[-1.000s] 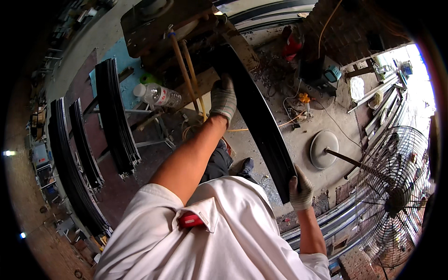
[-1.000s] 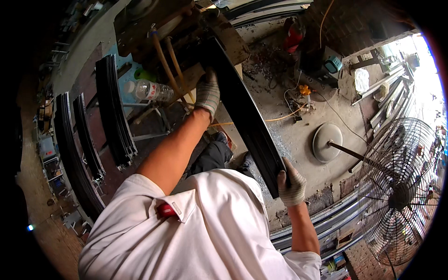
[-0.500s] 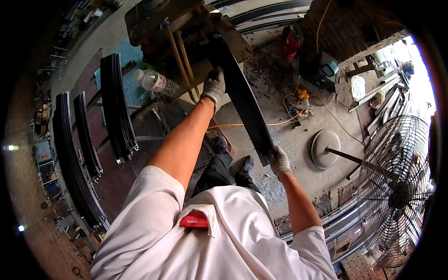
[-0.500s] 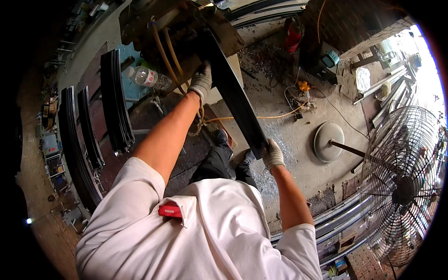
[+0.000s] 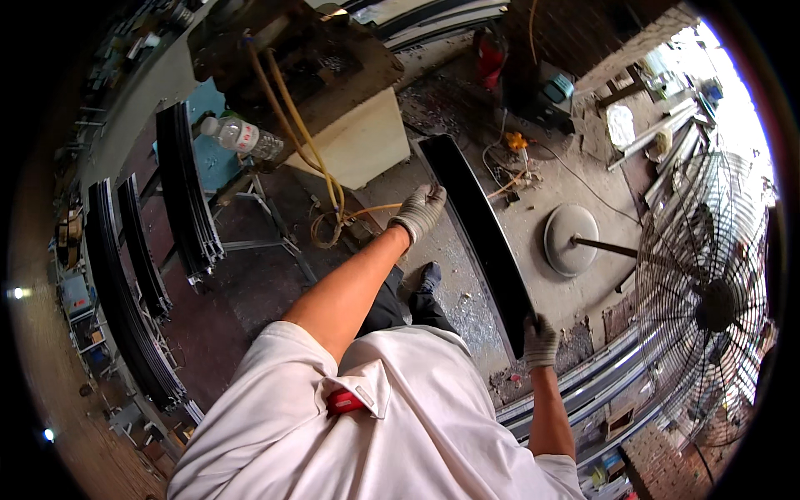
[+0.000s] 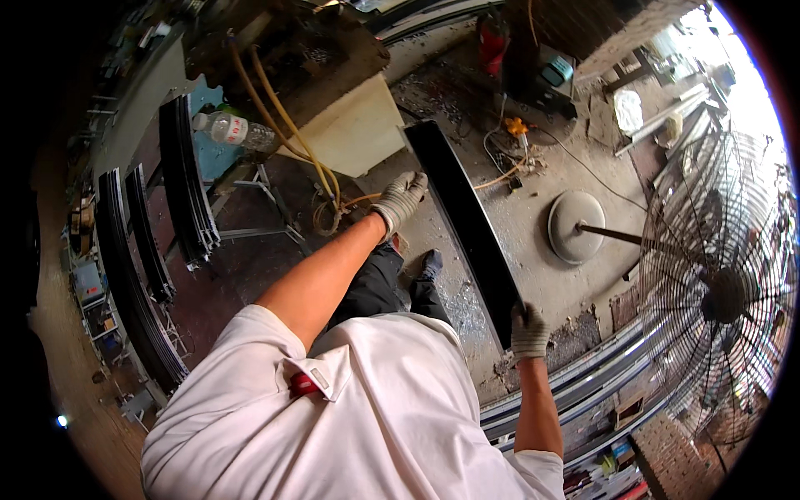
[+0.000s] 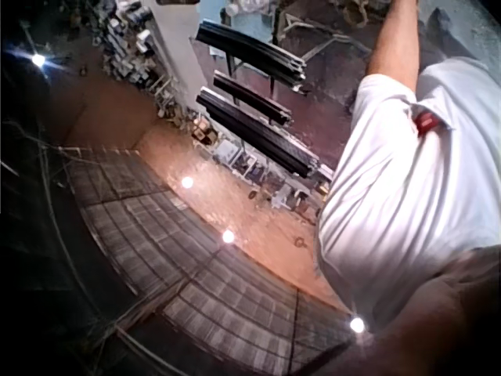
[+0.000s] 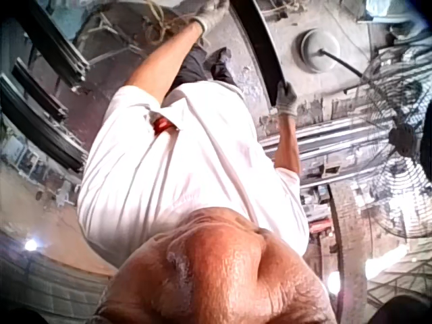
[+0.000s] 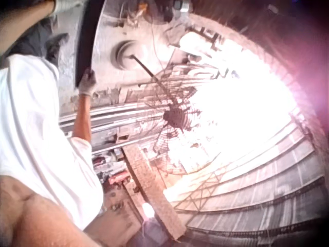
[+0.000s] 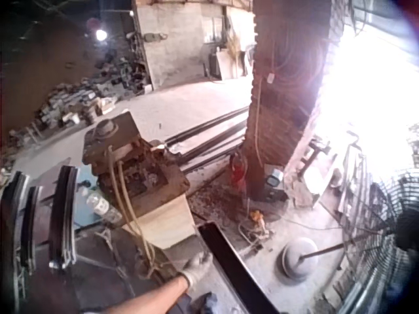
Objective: The person repeatedly picks up long black metal profiles from a workbench, inspects them, and places them into a machine. They then retrieve the profiles and stack them on the floor. The person continues this cycle of handling and stacking the metal profiles throughout the clip.
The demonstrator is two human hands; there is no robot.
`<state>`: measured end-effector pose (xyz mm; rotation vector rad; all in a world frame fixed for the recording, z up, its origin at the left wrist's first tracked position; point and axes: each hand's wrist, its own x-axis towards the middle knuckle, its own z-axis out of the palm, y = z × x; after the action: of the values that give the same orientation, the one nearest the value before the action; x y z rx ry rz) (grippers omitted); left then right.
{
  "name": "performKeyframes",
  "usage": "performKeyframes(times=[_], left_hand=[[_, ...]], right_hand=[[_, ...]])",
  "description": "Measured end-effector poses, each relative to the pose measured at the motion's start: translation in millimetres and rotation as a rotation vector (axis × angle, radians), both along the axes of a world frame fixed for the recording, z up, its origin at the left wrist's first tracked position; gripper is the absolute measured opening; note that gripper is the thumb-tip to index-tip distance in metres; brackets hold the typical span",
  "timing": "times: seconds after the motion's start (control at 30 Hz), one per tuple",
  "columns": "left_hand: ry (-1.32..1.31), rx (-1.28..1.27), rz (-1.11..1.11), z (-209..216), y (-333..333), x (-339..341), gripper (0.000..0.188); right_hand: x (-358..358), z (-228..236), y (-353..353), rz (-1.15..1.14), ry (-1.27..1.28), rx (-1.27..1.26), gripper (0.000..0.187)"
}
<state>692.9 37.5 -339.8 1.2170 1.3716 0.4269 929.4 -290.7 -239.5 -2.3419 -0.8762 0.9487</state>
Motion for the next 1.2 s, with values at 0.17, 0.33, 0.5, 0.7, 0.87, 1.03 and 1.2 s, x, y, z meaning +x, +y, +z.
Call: performKeyframes(times=[0.17, 0.33, 0.5, 0.7, 0.87, 1.03, 1.2], left_hand=[[0.249, 0.114, -0.565, 104, -42, 32, 0.062], [0.435, 0.280, -0.793, 113, -81, 43, 0.072], [0.344, 0.368, -0.954, 119, -93, 49, 0.076], [0.388, 0.710, -1.169, 108, -82, 46, 0.071], [0.410, 0.525, -1.470, 133, -58, 37, 0.048], [-0.049, 0.295, -0.856, 72, -68, 8, 0.026], [-0.165, 0.187, -0.633, 115, -55, 6, 0.027]], right_hand=[[-17, 75, 72, 0.130, -0.345, -0.281, 0.025], [-32, 80, 122, 0.412, -0.477, -0.375, 0.018], [-44, 85, 123, 0.591, -0.490, -0.378, 0.026], [-76, 114, 126, 0.872, -0.562, -0.215, 0.033], [-97, 125, 129, 0.993, -0.661, -0.116, 0.040], [-110, 185, 153, 1.063, -0.753, -0.028, 0.053], [-97, 213, 163, 0.656, -0.588, 0.648, 0.068]])
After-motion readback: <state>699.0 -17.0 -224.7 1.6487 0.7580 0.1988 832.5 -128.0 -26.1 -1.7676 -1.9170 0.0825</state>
